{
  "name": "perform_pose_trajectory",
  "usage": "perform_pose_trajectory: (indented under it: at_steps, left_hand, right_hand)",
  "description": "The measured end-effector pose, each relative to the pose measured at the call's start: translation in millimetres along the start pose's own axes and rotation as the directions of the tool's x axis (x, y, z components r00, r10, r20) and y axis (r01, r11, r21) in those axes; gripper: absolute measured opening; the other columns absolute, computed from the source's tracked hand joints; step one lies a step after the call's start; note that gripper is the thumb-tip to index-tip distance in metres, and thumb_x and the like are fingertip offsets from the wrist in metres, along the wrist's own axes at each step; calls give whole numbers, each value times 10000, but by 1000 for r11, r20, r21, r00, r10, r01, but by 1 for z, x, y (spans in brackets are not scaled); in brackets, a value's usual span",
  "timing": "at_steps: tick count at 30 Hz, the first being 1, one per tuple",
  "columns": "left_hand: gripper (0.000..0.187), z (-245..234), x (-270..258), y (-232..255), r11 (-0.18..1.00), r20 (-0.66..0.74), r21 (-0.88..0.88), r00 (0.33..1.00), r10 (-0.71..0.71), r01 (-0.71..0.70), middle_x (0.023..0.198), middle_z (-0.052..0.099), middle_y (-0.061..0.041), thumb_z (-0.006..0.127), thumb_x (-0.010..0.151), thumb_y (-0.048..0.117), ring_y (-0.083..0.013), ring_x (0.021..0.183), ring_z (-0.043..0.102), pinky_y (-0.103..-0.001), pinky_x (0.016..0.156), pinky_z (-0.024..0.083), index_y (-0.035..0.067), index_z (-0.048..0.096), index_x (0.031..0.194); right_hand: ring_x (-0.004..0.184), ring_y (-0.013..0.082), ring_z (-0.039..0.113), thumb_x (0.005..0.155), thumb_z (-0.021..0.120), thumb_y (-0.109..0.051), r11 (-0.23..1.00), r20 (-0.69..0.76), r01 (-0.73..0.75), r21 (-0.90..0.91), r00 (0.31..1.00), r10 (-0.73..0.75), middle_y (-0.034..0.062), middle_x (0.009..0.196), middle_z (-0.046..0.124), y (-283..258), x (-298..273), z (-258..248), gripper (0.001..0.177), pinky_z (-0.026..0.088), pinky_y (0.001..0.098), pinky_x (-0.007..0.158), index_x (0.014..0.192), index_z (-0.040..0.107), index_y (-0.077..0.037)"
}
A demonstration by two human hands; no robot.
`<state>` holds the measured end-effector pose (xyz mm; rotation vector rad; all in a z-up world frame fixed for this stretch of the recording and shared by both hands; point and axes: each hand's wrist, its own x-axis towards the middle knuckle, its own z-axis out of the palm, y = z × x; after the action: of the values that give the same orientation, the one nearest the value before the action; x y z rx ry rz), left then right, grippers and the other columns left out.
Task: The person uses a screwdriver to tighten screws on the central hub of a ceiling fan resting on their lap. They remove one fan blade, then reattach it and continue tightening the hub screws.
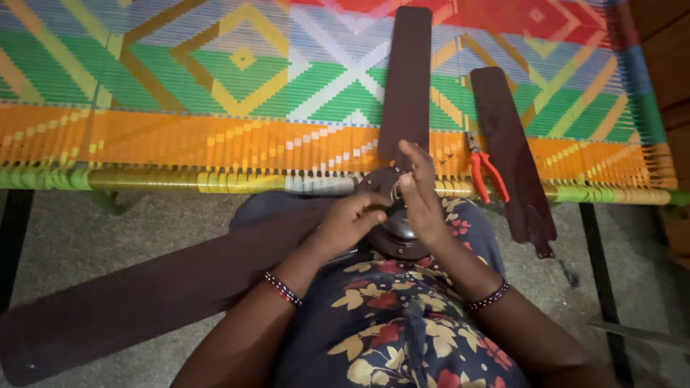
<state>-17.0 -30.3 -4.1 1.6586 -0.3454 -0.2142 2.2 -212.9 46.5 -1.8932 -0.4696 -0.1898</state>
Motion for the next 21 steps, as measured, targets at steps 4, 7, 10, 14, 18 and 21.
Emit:
perform_pose_trajectory:
  at_steps: [4,7,10,14,18,21]
  left_hand:
    - [308,17,-6,-1,972,-116,-7,965,235,-237,1178,702,-137,724,932,80,-165,1081,678,-313,913,536,-14,667,1220]
    - [251,13,-6,-4,987,-84,-34,984,155,-158,1070,718,-98,700,946,58,-132,974,683,-287,855,542,-9,708,1188]
    - [241,8,-6,-7,987,-17,-153,999,43,-45,1003,719,-64,666,962,56,-106,901,667,-269,795,536,9,723,1191]
    - [211,5,-2,-8,976,7,-206,997,79,-76,1023,716,-45,664,959,37,-98,936,661,-263,839,540,4,723,1159]
    - [208,7,0,-13,995,15,-95,999,44,-43,1007,747,-51,683,941,35,-104,926,677,-259,837,543,2,737,1139]
    - [194,8,-1,-16,980,40,-196,999,-15,23,1054,776,-55,659,954,34,-102,981,697,-251,888,554,-3,723,1133]
  right_hand:
    - [1621,337,208,1163,337,-387,971,152,151,-183,981,-123,174,1698,310,-2,2,-3,606,123,471,1346,1632,267,-10]
    - [1593,333,180,1120,216,-454,994,29,-59,-90,998,62,190,1696,244,10,2,-23,690,144,450,1283,1640,226,0]
    - [1472,293,391,1097,350,-478,910,-377,-413,14,841,388,170,1565,424,40,4,-57,641,304,412,1210,1544,368,-20]
    - [1293,290,508,1077,417,-440,725,-140,-670,-160,742,655,165,1378,555,93,-19,-84,558,388,401,1086,1445,485,-26]
    - [1113,287,625,1057,484,-403,713,-21,-636,-297,750,661,159,1191,687,144,-51,-79,484,472,391,962,1346,602,-33]
    - [1090,308,641,1067,519,-384,684,5,-541,-490,783,623,198,1183,696,178,-45,-81,447,479,395,940,1328,620,-35]
